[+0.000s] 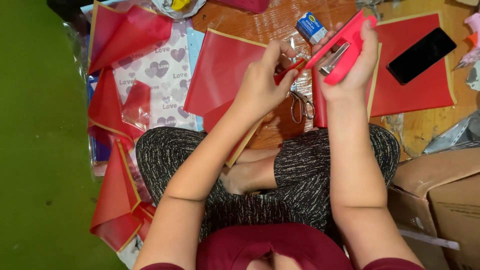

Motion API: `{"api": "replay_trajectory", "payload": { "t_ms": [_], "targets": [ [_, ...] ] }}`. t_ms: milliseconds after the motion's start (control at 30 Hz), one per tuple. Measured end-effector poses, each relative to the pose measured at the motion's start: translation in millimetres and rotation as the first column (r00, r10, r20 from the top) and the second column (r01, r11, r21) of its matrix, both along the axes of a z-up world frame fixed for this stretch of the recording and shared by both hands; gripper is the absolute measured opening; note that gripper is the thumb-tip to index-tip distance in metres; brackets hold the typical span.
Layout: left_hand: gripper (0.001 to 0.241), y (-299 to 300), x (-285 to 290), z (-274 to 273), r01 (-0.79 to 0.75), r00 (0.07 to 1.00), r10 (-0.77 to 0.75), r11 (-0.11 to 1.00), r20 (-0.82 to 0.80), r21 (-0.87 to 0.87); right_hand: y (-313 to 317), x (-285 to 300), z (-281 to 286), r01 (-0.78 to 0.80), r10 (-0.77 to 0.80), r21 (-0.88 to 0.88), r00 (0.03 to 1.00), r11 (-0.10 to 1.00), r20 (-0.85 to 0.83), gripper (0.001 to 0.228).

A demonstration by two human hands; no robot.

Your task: Folding red wrapping paper into triangular shapes and securing the folds with a stapler while sitting on the floor.

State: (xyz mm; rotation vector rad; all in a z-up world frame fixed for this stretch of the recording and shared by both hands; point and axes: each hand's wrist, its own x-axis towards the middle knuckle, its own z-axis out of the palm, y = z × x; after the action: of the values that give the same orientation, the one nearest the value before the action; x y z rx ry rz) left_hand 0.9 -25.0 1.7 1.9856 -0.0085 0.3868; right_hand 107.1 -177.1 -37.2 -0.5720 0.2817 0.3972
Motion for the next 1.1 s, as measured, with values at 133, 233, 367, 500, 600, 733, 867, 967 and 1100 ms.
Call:
{"api": "replay_trajectory", "payload": {
  "t_ms": [133, 233, 367, 500, 600, 733, 867, 967, 1100],
  "targets": [
    [0.036, -3.0, 1.1, 3.3, 0.007, 0.999, -0.008, 0.999, 0.035, 0.042, 0.9, -4.9, 3.3, 0.151, -0.144, -0.113, 0.987, 0.982, 0.074, 0.041],
    [0.034, -5.3, 2.4, -0.7, 0.002, 1.000, -0.004, 0.997, 0.021, 0.077, 1.4, -6.5, 6.0, 0.161, -0.149, -0.122, 0.984, 0.979, 0.098, 0.047],
    [0.035, -9.9, 3.0, -1.7, 0.018, 0.999, -0.021, 0.995, 0.026, 0.095, 6.7, -17.9, 6.6, 0.213, -0.147, -0.244, 0.954, 0.946, 0.262, 0.052],
    [0.036, -13.0, 3.4, -5.6, 0.008, 1.000, -0.011, 0.992, 0.025, 0.123, 13.6, -24.2, 11.1, 0.257, -0.157, -0.308, 0.936, 0.916, 0.316, 0.044],
    [0.035, -14.3, 3.5, -9.8, -0.013, 0.999, 0.007, 0.990, 0.043, 0.142, 14.3, -23.0, 4.4, 0.272, -0.187, -0.303, 0.941, 0.913, 0.282, 0.045],
    [0.033, -18.7, 4.5, -17.6, -0.061, 0.998, 0.057, 0.988, 0.031, 0.144, 15.9, -21.1, -11.5, 0.309, -0.239, -0.292, 0.937, 0.905, 0.254, 0.050],
    [0.032, -21.1, 5.7, -19.8, -0.091, 0.996, 0.093, 0.984, -0.003, 0.156, 20.3, -21.6, -17.7, 0.377, -0.275, -0.319, 0.906, 0.869, 0.322, 0.037],
    [0.031, -21.7, 6.4, -22.4, -0.096, 0.995, 0.096, 0.976, 0.012, 0.197, 19.9, -21.3, -17.0, 0.345, -0.212, -0.373, 0.911, 0.862, 0.353, 0.039],
    [0.030, -21.7, 7.3, -25.0, -0.081, 0.996, 0.085, 0.970, -0.004, 0.231, 21.7, -21.9, -21.1, 0.360, -0.209, -0.377, 0.899, 0.853, 0.385, 0.038]
  ]
}}
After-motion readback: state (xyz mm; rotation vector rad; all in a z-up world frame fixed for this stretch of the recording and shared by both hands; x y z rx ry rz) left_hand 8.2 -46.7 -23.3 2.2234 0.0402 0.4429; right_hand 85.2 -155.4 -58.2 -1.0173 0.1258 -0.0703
